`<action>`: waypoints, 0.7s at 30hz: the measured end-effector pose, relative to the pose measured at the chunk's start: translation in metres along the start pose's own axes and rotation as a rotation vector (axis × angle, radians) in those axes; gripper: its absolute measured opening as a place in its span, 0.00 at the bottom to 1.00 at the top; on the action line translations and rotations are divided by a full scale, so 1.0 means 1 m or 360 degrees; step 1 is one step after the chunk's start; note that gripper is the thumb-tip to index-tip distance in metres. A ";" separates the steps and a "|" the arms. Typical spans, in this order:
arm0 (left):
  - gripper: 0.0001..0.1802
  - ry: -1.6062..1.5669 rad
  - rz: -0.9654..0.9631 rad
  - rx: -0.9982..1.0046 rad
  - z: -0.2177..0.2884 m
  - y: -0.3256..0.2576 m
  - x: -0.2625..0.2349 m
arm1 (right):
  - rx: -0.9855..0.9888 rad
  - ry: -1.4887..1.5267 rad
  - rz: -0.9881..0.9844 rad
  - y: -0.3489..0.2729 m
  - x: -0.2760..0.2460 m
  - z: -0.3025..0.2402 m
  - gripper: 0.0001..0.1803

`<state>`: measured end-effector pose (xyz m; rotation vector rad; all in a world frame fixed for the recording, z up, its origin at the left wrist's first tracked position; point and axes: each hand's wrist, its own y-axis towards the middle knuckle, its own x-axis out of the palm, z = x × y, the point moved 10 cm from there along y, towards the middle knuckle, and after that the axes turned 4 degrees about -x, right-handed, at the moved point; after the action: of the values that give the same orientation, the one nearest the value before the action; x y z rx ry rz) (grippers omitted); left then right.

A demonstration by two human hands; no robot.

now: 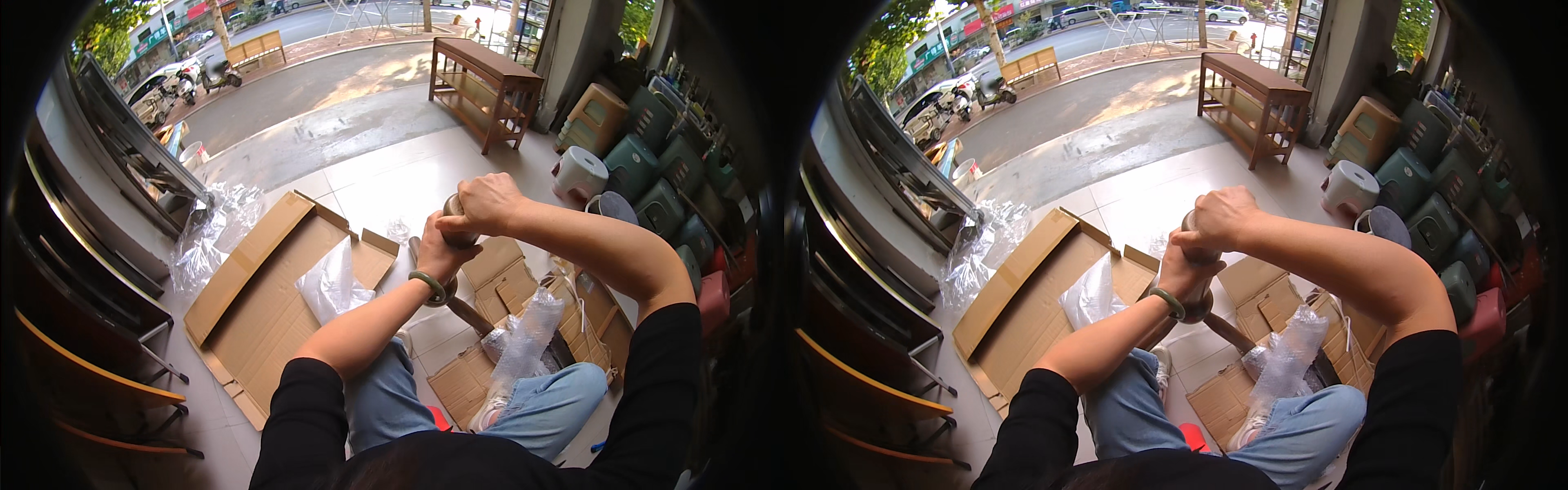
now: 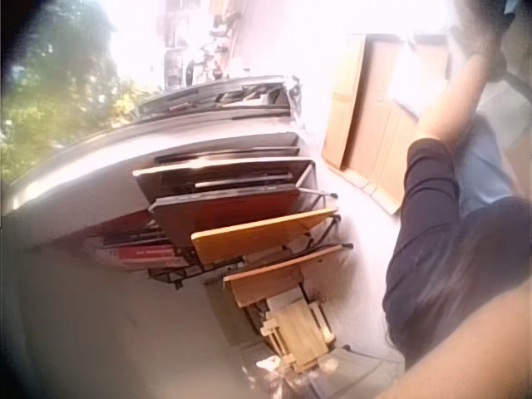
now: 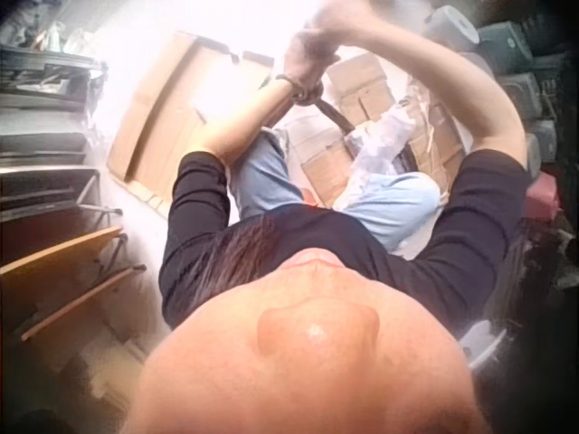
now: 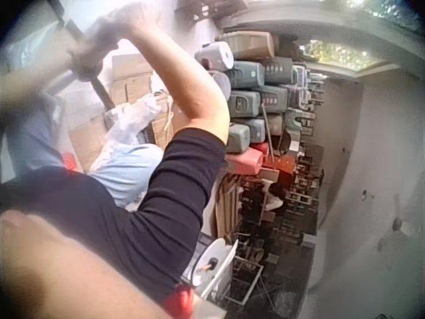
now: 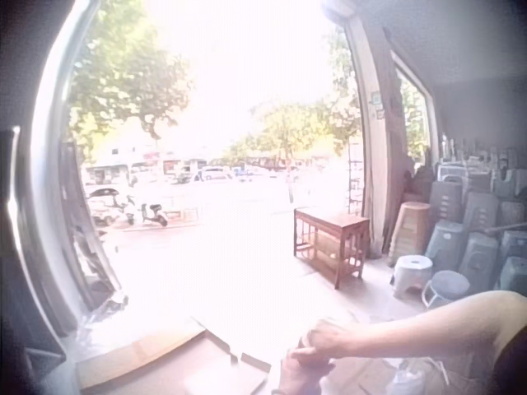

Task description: The person assembles a wooden furniture piece by hand, starting with a central hub and attaching multiple legs and vertical posts. They unwrap bubble-wrapped parts, align and insert components, and tighten connections to form a stable structure.

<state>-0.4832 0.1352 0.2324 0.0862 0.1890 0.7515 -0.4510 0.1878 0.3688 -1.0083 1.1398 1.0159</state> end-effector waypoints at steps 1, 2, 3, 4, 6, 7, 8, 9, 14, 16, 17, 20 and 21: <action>0.49 -0.0173 0.0039 -0.0004 0.002 -0.003 0.002 | -0.0164 0.0099 0.0005 -0.002 -0.003 -0.005 0.35; 0.47 -0.0282 -0.0002 0.0011 0.006 -0.002 0.004 | -0.0367 0.0207 -0.0008 -0.006 -0.004 -0.015 0.33; 0.46 -0.0303 -0.0075 -0.0006 0.008 0.001 0.005 | -0.0645 0.0341 -0.0091 -0.010 -0.005 -0.028 0.33; 0.46 -0.0069 -0.0196 -0.0035 0.009 0.007 0.004 | -0.0667 0.0361 -0.0066 -0.011 -0.007 -0.028 0.33; 0.47 0.0093 -0.0598 0.0030 0.014 0.017 0.007 | -0.0550 0.0285 -0.0181 -0.006 -0.001 -0.023 0.33; 0.47 0.0034 -0.0697 0.0095 0.019 0.019 0.004 | -0.0493 0.0232 -0.0162 -0.002 -0.001 -0.023 0.34; 0.48 0.0018 -0.0821 0.0098 0.017 0.016 0.007 | -0.0296 0.0231 -0.0171 0.003 0.002 -0.016 0.34; 0.49 -0.0040 -0.0857 0.0081 0.015 0.014 0.009 | -0.0145 0.0238 -0.0148 0.006 0.004 -0.012 0.35; 0.49 0.0211 0.0100 0.0029 0.000 -0.006 0.002 | -0.0004 0.0339 -0.0131 0.005 0.010 -0.001 0.39; 0.49 0.0031 0.0135 0.0044 0.001 -0.003 0.003 | -0.0517 0.0260 -0.0123 -0.005 0.003 -0.021 0.37; 0.47 -0.0156 0.0055 0.0053 0.003 0.001 0.002 | -0.0729 0.0212 -0.0127 -0.009 0.000 -0.029 0.36; 0.44 0.0144 -0.0541 0.0079 0.007 0.015 0.005 | -0.0671 0.0210 -0.0210 -0.004 0.004 -0.025 0.37; 0.42 -0.0121 -0.0633 0.0148 0.016 0.013 0.004 | -0.0521 0.0214 -0.0229 0.002 0.007 -0.020 0.37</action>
<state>-0.4856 0.1470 0.2492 0.1601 0.1623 0.3422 -0.4564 0.1697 0.3590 -1.4170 1.0110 1.0510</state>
